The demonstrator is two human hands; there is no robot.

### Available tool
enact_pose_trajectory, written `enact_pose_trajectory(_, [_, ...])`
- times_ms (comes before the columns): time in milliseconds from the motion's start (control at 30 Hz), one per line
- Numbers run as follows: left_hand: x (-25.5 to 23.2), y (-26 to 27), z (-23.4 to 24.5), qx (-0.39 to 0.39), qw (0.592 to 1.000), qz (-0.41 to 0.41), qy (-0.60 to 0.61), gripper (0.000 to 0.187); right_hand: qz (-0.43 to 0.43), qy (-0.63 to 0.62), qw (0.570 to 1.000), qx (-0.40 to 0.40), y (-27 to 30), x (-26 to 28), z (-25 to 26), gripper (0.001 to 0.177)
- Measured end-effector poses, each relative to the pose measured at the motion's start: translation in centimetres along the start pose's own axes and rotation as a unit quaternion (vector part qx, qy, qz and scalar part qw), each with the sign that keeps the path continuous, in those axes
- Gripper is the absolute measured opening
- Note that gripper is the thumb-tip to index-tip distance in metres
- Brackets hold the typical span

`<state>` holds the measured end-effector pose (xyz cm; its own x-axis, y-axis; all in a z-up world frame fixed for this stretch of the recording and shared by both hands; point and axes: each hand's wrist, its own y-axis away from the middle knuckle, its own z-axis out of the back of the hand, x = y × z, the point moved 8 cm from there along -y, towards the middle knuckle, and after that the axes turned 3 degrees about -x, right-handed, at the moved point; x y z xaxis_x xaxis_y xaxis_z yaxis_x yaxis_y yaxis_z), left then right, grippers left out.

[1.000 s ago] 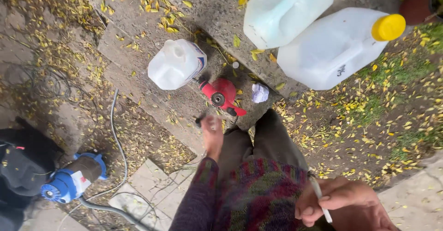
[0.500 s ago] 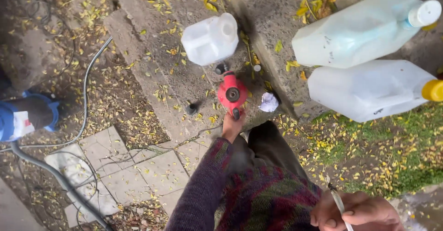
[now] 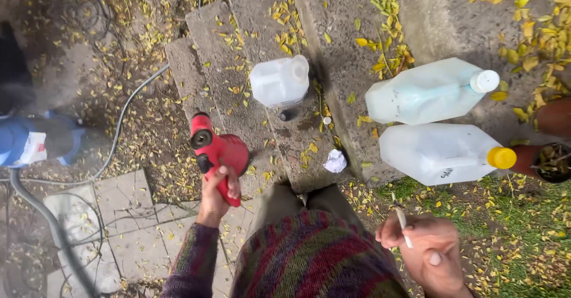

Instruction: The person pours a liquid from a white plastic jug into a red handheld sprayer. They then secure the sprayer's cap, walk across a paved area, and pick up a power cord from the ground.

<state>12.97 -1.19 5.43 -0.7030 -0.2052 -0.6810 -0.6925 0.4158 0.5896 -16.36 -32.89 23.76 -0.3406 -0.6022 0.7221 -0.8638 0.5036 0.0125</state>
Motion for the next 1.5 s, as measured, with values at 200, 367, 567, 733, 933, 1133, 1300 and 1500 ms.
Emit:
enact_pose_trajectory(200, [-10.7,-3.9,-9.4,-0.048,0.913,-0.084,-0.396,0.024,-0.054,0.053,0.996,-0.053,1.0,-3.5,3.3,0.03])
enact_pose_trajectory(367, [-12.9,-7.7,-16.4,-0.008,0.745,-0.204,-0.635,0.028,-0.043,0.028,0.993,-0.104,1.5,-3.1,2.8,0.03])
enact_pose_trajectory(567, [-10.9,-11.2,-20.2,-0.006,0.525,-0.207,-0.826,0.042,-0.009,0.01,0.996,-0.089,2.3,-1.6,2.9,0.025])
enact_pose_trajectory(733, [-9.3,-12.9,-20.6,-0.002,0.43,-0.167,-0.887,0.036,-0.02,0.006,0.994,-0.108,3.2,-1.8,3.8,0.023])
enact_pose_trajectory(933, [-8.3,-13.9,-19.8,-0.004,0.385,-0.155,-0.91,0.035,-0.093,0.053,0.985,-0.138,2.6,-2.5,3.7,0.024])
enact_pose_trajectory(1133, [-8.7,-13.8,-20.7,-0.015,0.385,-0.141,-0.912,0.035,-0.132,0.123,0.972,-0.154,1.1,-3.1,3.8,0.017])
enact_pose_trajectory(1300, [-8.7,-12.6,-21.8,0.006,0.382,-0.12,-0.916,0.042,-0.172,0.182,0.961,-0.117,0.2,-4.2,2.4,0.02])
enact_pose_trajectory(1500, [-8.2,-12.4,-21.9,0.028,0.437,-0.16,-0.885,0.042,-0.171,0.19,0.962,-0.101,-0.3,-3.0,-0.5,0.028])
